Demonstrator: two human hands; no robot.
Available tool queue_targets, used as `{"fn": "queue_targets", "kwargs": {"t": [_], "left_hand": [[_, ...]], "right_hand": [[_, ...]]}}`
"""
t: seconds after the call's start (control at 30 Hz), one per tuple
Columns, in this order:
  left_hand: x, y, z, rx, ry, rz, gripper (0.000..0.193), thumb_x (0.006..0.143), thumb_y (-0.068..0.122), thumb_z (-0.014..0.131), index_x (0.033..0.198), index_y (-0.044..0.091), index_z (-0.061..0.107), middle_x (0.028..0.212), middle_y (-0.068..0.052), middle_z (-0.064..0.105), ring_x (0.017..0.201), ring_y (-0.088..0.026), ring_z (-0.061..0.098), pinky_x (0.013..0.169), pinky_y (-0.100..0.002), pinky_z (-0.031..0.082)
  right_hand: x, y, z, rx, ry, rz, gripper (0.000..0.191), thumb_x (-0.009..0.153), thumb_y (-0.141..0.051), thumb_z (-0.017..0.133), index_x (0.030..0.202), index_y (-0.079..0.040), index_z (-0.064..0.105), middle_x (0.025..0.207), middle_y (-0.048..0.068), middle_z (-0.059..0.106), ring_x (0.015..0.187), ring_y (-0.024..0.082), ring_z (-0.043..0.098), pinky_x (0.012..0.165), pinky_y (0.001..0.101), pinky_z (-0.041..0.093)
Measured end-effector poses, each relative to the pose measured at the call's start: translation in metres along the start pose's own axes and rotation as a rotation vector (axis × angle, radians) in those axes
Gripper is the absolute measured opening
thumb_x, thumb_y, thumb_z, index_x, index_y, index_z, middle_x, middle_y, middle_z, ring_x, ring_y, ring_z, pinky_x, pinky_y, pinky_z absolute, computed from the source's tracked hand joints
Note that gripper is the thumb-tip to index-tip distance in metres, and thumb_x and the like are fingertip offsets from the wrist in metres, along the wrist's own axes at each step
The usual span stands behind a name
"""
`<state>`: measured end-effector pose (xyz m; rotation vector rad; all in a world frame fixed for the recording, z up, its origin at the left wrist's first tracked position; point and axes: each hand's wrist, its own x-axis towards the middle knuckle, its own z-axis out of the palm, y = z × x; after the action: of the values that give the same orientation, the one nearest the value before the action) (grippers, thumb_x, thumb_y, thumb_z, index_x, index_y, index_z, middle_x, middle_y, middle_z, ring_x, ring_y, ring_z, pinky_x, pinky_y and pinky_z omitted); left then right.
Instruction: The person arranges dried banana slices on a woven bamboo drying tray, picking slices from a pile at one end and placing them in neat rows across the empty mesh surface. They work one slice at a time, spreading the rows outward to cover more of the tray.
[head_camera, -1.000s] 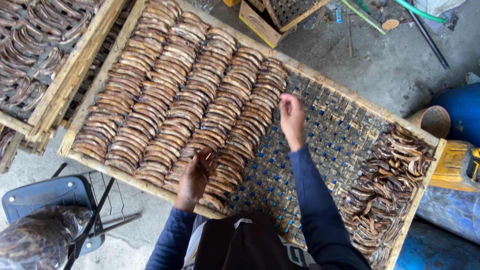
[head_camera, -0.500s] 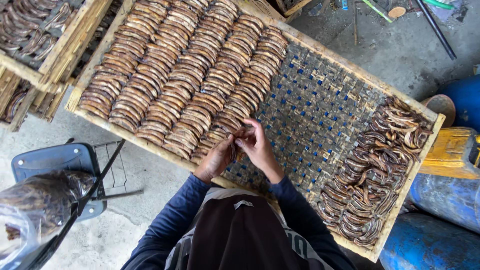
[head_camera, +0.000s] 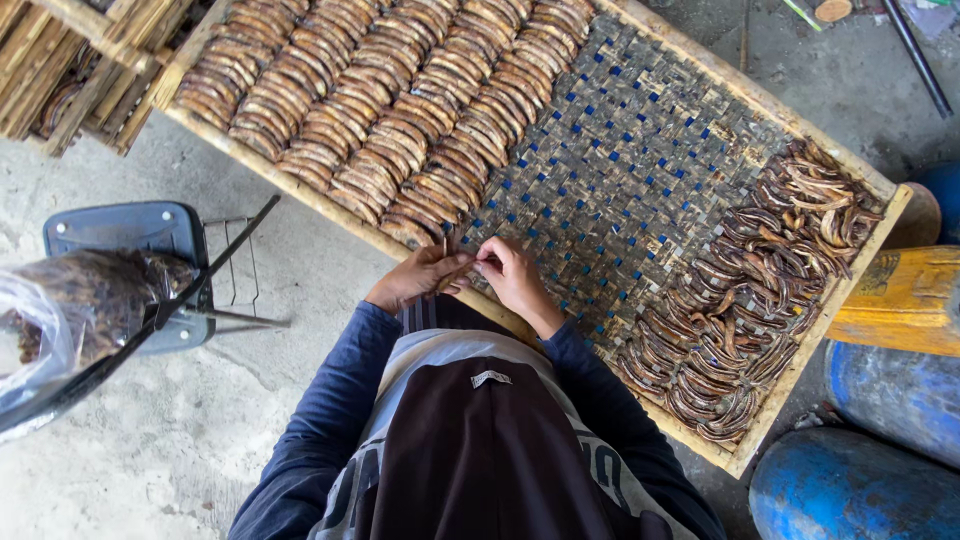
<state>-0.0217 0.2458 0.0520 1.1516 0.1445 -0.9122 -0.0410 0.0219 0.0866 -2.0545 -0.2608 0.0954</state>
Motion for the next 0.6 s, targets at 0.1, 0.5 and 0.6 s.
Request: {"fn": "queue_targets", "kwargs": {"t": [0.1, 0.5, 0.6], "left_hand": [[-0.024, -0.031, -0.019, 0.081, 0.058, 0.097, 0.032, 0.099, 0.022, 0.070, 0.123, 0.001, 0.068, 0.111, -0.005, 0.075, 0.096, -0.014, 0.072, 0.082, -0.029, 0.061], [-0.012, -0.064, -0.037, 0.660, 0.537, 0.346, 0.019, 0.092, 0.016, 0.078, 0.107, 0.005, 0.071, 0.091, -0.012, 0.077, 0.080, -0.023, 0.072, 0.071, -0.036, 0.057], [-0.008, -0.054, -0.028, 0.850, 0.584, 0.474, 0.022, 0.090, 0.019, 0.078, 0.104, 0.006, 0.068, 0.093, -0.017, 0.074, 0.083, -0.035, 0.072, 0.072, -0.044, 0.056]], "right_hand": [[-0.017, 0.012, 0.015, 0.083, -0.001, 0.076, 0.019, 0.090, -0.006, 0.076, 0.103, -0.004, 0.062, 0.092, 0.006, 0.071, 0.083, 0.012, 0.070, 0.072, 0.0299, 0.056], [-0.048, 0.040, 0.055, -0.019, -0.028, 0.121, 0.018, 0.090, -0.009, 0.075, 0.103, -0.005, 0.064, 0.089, 0.011, 0.072, 0.080, 0.022, 0.072, 0.071, 0.0346, 0.055], [-0.046, 0.041, 0.064, -0.049, 0.055, 0.139, 0.017, 0.089, -0.010, 0.077, 0.100, -0.005, 0.065, 0.089, 0.011, 0.071, 0.080, 0.023, 0.072, 0.071, 0.0353, 0.056]]}}
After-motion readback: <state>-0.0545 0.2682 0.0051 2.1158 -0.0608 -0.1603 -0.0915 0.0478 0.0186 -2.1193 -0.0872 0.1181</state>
